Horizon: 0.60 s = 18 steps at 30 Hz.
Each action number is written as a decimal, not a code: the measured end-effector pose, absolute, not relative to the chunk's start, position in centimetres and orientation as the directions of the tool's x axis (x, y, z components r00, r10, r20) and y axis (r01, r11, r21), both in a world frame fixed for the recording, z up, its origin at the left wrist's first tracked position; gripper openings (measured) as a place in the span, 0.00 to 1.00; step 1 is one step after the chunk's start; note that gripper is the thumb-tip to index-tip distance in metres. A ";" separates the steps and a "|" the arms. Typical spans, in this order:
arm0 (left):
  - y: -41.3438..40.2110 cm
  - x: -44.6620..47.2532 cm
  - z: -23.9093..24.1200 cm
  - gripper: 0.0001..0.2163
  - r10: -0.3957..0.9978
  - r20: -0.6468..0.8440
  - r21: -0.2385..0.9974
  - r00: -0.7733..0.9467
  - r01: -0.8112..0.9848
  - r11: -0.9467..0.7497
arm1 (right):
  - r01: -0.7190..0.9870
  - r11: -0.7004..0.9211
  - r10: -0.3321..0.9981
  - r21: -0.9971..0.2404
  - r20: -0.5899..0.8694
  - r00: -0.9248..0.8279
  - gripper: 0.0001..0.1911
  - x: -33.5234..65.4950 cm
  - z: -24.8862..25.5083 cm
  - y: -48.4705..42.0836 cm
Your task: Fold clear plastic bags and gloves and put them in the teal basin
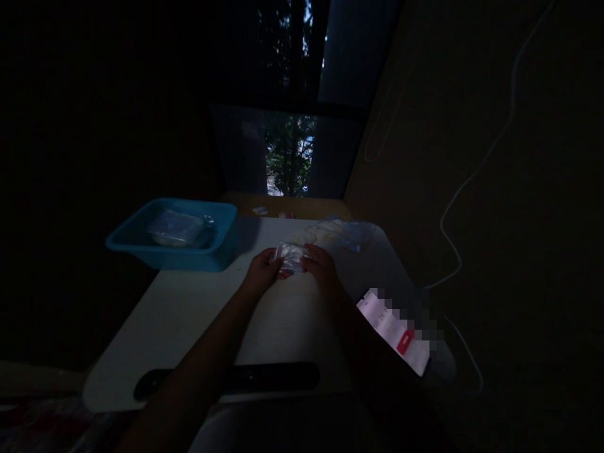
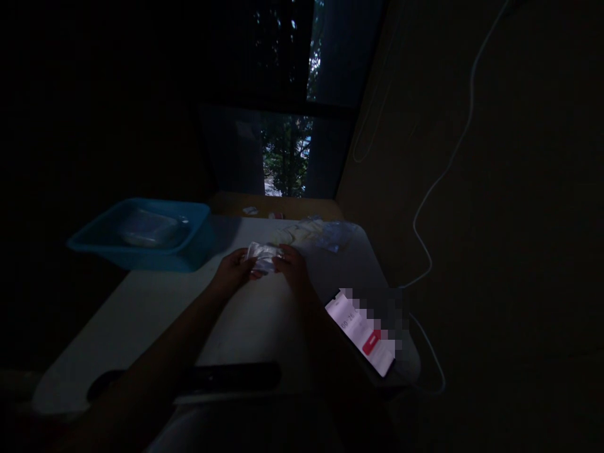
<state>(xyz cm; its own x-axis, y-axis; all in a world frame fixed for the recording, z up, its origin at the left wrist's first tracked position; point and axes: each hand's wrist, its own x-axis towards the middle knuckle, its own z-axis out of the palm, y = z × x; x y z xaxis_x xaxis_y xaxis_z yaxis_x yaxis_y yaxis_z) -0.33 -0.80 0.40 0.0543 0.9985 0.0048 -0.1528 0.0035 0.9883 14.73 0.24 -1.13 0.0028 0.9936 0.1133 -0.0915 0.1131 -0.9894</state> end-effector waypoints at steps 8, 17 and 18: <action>-2.3 -0.7 -0.5 0.23 0.997 0.058 0.998 0.057 -0.037 -0.056 | -0.023 0.182 0.978 -0.983 0.184 -0.102 0.13 14.7 -0.6 -0.2; -6.4 -9.4 5.6 0.14 0.764 0.642 0.479 -0.064 0.811 -0.335 | 0.074 0.210 0.978 -0.975 0.209 -0.029 0.15 15.6 0.7 -2.3; -6.3 -11.0 6.6 0.15 0.715 0.695 0.397 -0.073 0.868 -0.298 | 0.081 0.221 0.975 -0.972 0.220 -0.028 0.14 15.7 1.0 -2.6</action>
